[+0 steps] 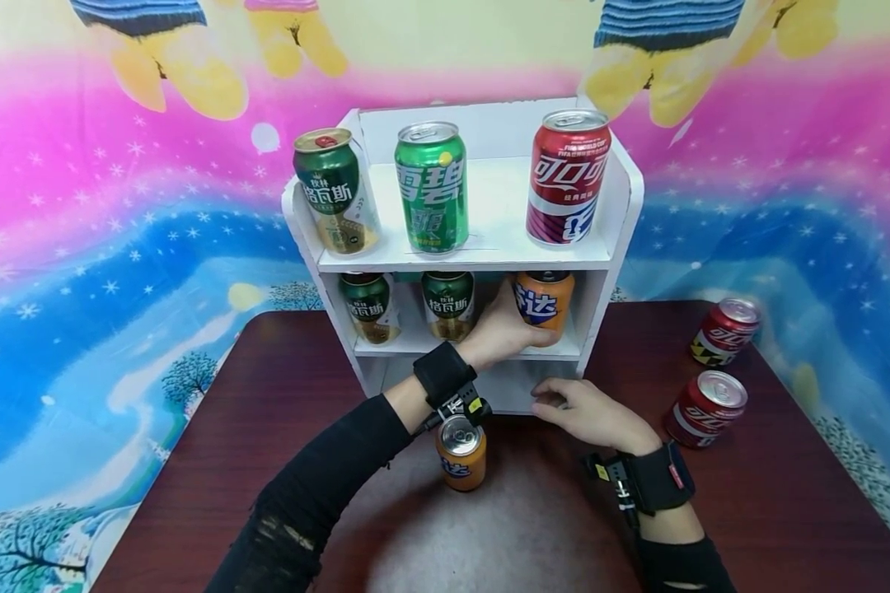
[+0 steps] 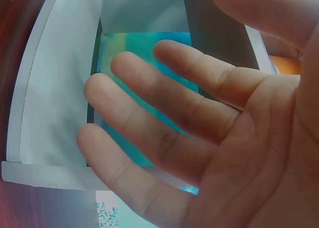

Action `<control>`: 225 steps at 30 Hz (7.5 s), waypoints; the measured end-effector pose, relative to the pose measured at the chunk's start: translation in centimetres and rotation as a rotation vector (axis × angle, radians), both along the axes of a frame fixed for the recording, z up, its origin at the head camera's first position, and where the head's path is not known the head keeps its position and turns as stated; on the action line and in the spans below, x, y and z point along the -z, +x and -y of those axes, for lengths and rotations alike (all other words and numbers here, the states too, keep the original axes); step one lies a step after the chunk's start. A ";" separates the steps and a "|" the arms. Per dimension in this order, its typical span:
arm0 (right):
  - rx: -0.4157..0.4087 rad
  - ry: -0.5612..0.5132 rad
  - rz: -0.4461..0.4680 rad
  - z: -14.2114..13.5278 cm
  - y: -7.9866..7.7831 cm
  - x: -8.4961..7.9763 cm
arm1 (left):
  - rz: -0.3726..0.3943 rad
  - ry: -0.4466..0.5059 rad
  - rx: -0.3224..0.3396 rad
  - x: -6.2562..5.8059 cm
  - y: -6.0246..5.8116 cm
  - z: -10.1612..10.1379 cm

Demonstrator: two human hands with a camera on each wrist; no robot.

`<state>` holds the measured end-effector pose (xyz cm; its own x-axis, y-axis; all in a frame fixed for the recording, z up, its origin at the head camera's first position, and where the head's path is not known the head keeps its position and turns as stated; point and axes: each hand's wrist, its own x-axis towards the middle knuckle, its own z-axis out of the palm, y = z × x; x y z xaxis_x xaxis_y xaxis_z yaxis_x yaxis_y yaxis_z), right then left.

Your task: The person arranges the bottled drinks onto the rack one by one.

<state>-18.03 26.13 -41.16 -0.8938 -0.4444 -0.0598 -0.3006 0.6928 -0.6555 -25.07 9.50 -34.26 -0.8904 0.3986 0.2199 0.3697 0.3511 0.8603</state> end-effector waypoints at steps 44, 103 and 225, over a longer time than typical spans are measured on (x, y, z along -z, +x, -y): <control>-0.016 0.007 -0.009 0.3 0.0 0.0 | -0.035 -0.066 -0.007 -0.6 0.3 -0.2; -0.022 -0.004 0.017 0.2 0.2 0.3 | 0.089 -0.293 0.275 -1.6 4.0 7.6; 0.348 -0.205 -0.293 16.0 -2.6 3.6 | 0.189 -0.474 -0.328 8.9 0.8 28.0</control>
<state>-20.61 10.16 -44.71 -0.9575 -0.0930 0.2729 -0.2659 0.6505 -0.7114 -24.31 -18.50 -43.19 -0.9897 0.1126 -0.0882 0.0335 0.7816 0.6228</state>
